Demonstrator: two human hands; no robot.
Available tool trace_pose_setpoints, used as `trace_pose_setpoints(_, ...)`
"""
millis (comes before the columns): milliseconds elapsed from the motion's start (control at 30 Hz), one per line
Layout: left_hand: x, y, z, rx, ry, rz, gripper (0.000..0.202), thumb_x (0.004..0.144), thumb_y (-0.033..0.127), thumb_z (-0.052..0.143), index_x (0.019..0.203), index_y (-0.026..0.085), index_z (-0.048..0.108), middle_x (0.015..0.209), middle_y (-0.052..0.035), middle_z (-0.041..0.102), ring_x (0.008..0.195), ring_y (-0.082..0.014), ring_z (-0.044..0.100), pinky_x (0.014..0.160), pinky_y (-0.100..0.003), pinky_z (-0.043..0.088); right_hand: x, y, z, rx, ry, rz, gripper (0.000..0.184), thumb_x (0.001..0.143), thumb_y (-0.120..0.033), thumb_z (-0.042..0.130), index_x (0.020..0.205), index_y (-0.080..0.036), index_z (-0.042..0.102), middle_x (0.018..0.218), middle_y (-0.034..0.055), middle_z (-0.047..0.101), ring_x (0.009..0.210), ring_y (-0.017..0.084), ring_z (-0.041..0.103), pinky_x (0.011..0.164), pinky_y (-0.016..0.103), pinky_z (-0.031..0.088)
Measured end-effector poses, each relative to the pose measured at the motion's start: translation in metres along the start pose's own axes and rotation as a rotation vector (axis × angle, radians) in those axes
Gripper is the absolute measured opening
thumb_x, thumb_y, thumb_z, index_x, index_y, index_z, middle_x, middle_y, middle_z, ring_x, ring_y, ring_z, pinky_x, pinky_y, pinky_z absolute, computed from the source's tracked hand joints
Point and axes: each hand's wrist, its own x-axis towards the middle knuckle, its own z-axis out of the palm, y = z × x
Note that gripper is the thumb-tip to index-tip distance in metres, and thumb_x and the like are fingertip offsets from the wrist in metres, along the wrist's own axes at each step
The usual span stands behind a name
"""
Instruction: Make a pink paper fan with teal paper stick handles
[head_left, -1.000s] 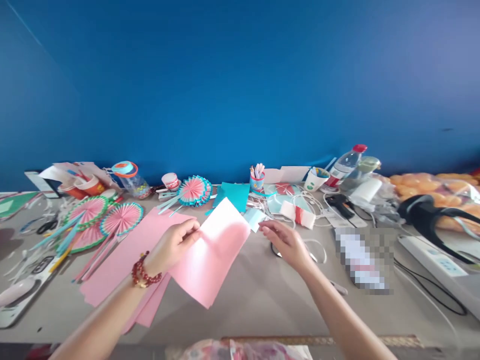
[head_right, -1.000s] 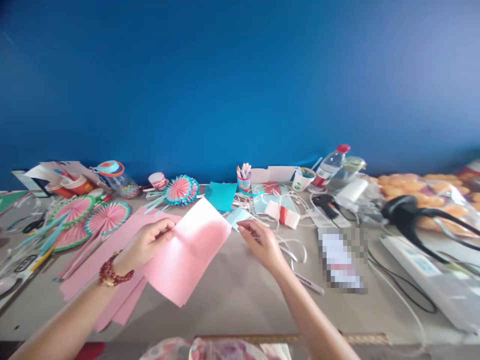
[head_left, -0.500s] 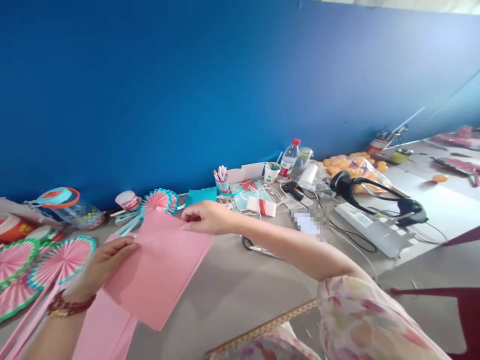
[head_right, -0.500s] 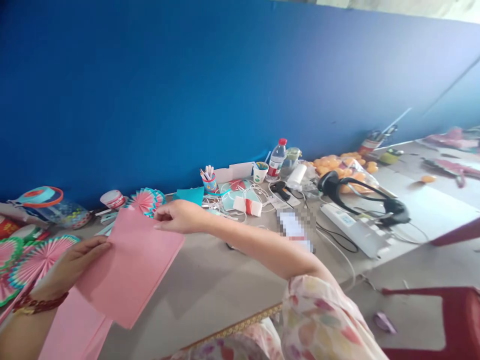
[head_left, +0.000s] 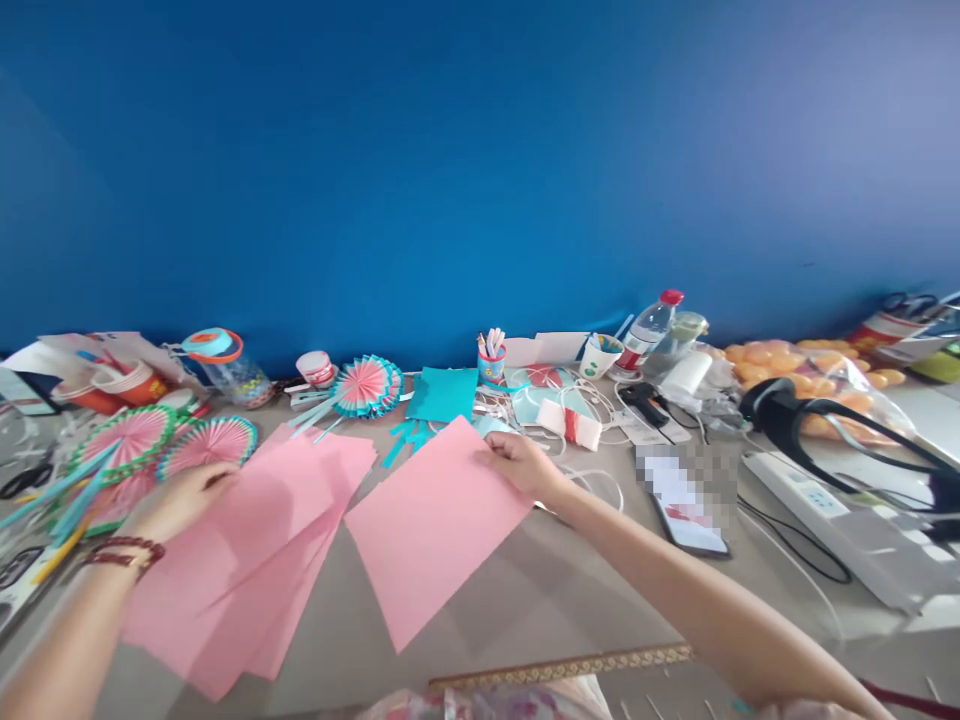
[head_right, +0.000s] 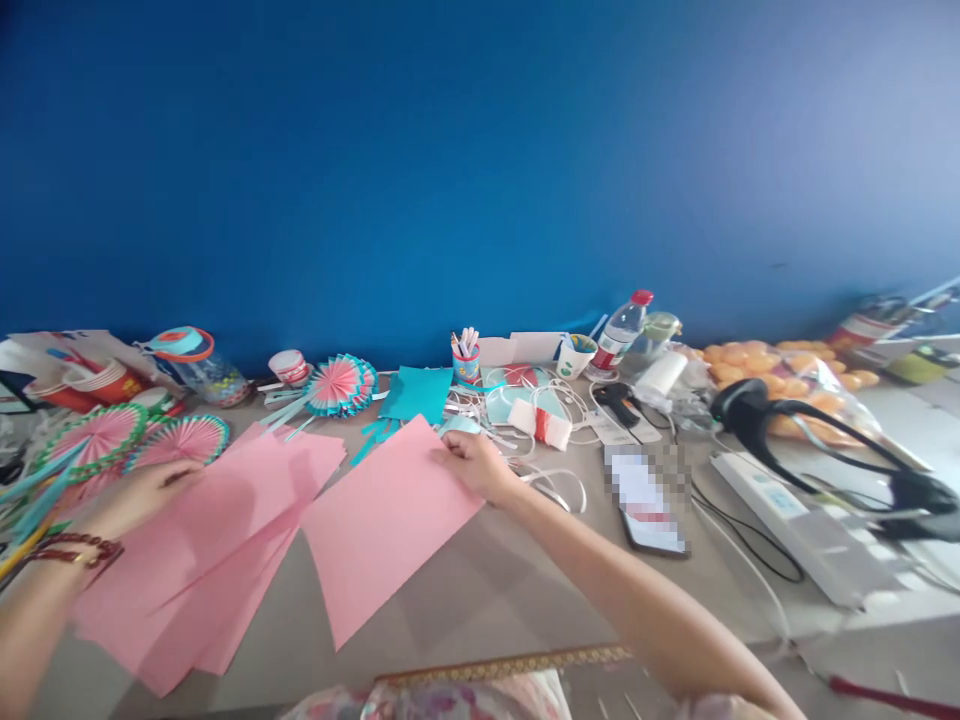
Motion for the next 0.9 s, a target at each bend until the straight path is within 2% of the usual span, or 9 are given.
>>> trace_pose_setpoints(100,0.0,0.023,0.007,0.028,0.079,0.013,0.042,0.092,0.059,0.035,0.101,0.026,0.06,0.104,0.0051,0.073,0.106,-0.0242,0.064,0.095,-0.046,0.048,-0.007,0.016,-0.004,0.044,0.027,0.042,0.045,0.079,-0.059,0.061,0.065,-0.02,0.045,0.06,-0.0053,0.042,0.053,0.009,0.037,0.049,0.022,0.025)
trace_pose_setpoints(167,-0.009,0.063,0.018,-0.019,0.089,0.093,0.035,0.095,0.05,0.037,0.117,0.03,0.056,0.124,0.0044,0.065,0.12,-0.0211,0.058,0.105,-0.041,0.044,-0.015,0.024,0.002,0.076,0.028,0.066,0.045,0.081,-0.062,0.058,0.069,-0.02,0.047,0.061,-0.0043,0.045,0.053,0.01,0.039,0.049,0.022,0.028)
trace_pose_setpoints(233,-0.021,0.112,0.033,-0.216,0.08,0.286,0.037,0.097,0.04,0.041,0.13,0.028,0.049,0.137,-0.0016,0.058,0.13,-0.0216,0.051,0.111,-0.039,0.039,-0.024,0.032,0.012,0.101,0.013,0.089,0.046,0.082,-0.064,0.056,0.072,-0.02,0.048,0.062,-0.0034,0.048,0.053,0.01,0.042,0.049,0.022,0.031)
trace_pose_setpoints(300,-0.033,0.155,0.051,-0.304,-0.036,0.39,0.05,0.094,0.04,0.049,0.141,0.026,0.042,0.146,-0.006,0.05,0.135,-0.024,0.046,0.113,-0.04,0.037,-0.034,0.041,0.02,0.119,0.01,0.114,0.047,0.083,-0.066,0.054,0.073,-0.02,0.048,0.062,-0.0032,0.049,0.053,0.011,0.043,0.049,0.022,0.031)
trace_pose_setpoints(400,-0.042,0.192,0.078,-0.454,-0.205,0.346,0.046,0.092,0.032,0.051,0.137,0.024,0.048,0.117,-0.0063,0.068,0.106,-0.0204,0.066,0.097,-0.034,0.052,-0.047,0.054,0.023,0.022,0.047,0.139,0.045,0.087,-0.063,0.051,0.071,-0.02,0.046,0.058,-0.0035,0.048,0.051,0.012,0.043,0.048,0.023,0.029)
trace_pose_setpoints(467,-0.041,0.2,0.092,-0.506,-0.286,0.307,0.033,0.094,0.026,0.046,0.123,0.023,0.06,0.1,-0.0037,0.073,0.092,-0.0181,0.07,0.086,-0.03,0.055,-0.052,0.058,0.017,-0.224,0.067,0.111,0.039,0.089,-0.056,0.05,0.071,-0.021,0.051,0.056,-0.0027,0.051,0.052,0.014,0.047,0.049,0.024,0.03)
trace_pose_setpoints(600,-0.036,0.203,0.106,-0.441,-0.253,0.349,0.026,0.094,0.023,0.047,0.109,0.025,0.068,0.107,-0.0043,0.073,0.099,-0.0204,0.068,0.09,-0.034,0.054,-0.052,0.051,-0.001,-0.676,0.138,0.056,0.028,0.091,-0.043,0.047,0.098,-0.023,0.065,0.071,0.0025,0.067,0.066,0.022,0.063,0.058,0.028,0.037)
trace_pose_setpoints(733,-0.032,0.21,0.101,-0.329,-0.155,0.374,0.021,0.093,0.025,0.051,0.102,0.023,0.07,0.103,-0.008,0.068,0.097,-0.0235,0.064,0.087,-0.038,0.052,-0.037,0.037,-0.001,-0.727,0.095,-0.067,0.028,0.094,-0.038,0.045,0.101,-0.023,0.067,0.084,0.0046,0.072,0.077,0.023,0.066,0.067,0.03,0.043)
trace_pose_setpoints(900,-0.001,0.217,0.1,-0.185,-0.046,0.417,0.021,0.095,0.019,0.049,0.104,0.023,0.069,0.105,-0.0065,0.065,0.098,-0.0216,0.061,0.088,-0.036,0.049,-0.022,0.035,0.032,-0.722,-0.054,-0.246,0.02,0.092,-0.025,0.051,0.098,-0.021,0.069,0.097,0.0072,0.072,0.092,0.023,0.065,0.081,0.032,0.048)
